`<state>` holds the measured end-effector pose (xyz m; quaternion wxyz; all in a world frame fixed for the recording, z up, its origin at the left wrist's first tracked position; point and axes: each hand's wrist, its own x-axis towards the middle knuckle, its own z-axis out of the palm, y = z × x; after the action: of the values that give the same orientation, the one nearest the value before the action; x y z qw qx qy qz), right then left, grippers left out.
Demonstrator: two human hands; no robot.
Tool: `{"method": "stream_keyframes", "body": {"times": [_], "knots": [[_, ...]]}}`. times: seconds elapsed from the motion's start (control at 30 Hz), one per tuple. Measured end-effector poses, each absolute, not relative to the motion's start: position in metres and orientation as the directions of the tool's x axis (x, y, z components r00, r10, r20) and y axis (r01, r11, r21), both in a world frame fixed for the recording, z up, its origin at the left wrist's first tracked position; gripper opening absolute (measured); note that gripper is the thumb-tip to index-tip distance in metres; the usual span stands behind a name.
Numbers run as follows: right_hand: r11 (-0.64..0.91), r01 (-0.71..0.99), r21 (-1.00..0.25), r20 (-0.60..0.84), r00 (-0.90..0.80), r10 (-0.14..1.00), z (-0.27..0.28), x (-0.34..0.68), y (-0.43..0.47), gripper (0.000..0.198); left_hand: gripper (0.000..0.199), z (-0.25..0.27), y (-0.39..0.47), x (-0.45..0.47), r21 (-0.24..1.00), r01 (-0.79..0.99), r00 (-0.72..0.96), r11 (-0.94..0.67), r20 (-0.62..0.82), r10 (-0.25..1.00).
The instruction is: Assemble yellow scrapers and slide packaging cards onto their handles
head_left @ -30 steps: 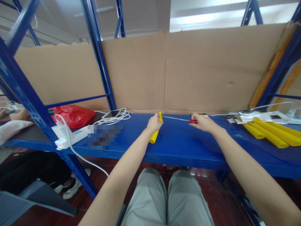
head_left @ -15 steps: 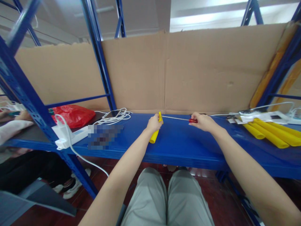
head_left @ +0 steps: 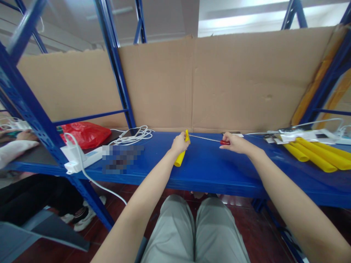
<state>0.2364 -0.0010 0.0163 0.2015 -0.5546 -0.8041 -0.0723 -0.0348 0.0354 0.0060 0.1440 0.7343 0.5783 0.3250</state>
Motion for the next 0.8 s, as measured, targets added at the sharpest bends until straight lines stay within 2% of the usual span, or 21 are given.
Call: {"method": "stream_keyframes", "body": {"times": [0.17,0.27,0.37,0.47,0.57,0.63,0.8], "knots": [[0.341,0.940,-0.025,0.464,-0.291,0.837,0.0186,0.2362,-0.0034,0.013,0.029,0.0066,0.0331,-0.0337,0.583,0.761,0.115,-0.286,0.312,0.943],[0.373,0.928,-0.001,0.440,-0.335,0.833,0.0204,0.2368,-0.0046,0.018,0.030,0.0068,0.0325,-0.0336,0.591,0.758,0.108,-0.276,0.303,0.947],[0.414,0.910,-0.034,0.399,-0.367,0.840,0.0201,0.2363,-0.0041,0.021,0.030,0.0063,0.0336,-0.0343,0.599,0.752,0.109,-0.276,0.300,0.948],[0.444,0.888,-0.119,0.367,-0.376,0.851,0.0175,0.2345,-0.0021,0.017,0.030,0.0054,0.0351,-0.0351,0.601,0.749,0.110,-0.279,0.302,0.947],[0.427,0.889,-0.166,0.393,-0.338,0.855,0.0141,0.2337,0.0002,0.014,0.030,0.0047,0.0359,-0.0353,0.599,0.750,0.108,-0.281,0.307,0.945],[0.388,0.910,-0.144,0.428,-0.297,0.854,0.0132,0.2340,0.0004,0.017,0.029,0.0044,0.0362,-0.0352,0.592,0.754,0.110,-0.284,0.314,0.943],[0.318,0.948,0.008,0.486,-0.281,0.828,0.0191,0.2306,-0.0090,0.015,0.029,0.0041,0.0373,-0.0358,0.591,0.752,0.117,-0.291,0.314,0.942]]}}
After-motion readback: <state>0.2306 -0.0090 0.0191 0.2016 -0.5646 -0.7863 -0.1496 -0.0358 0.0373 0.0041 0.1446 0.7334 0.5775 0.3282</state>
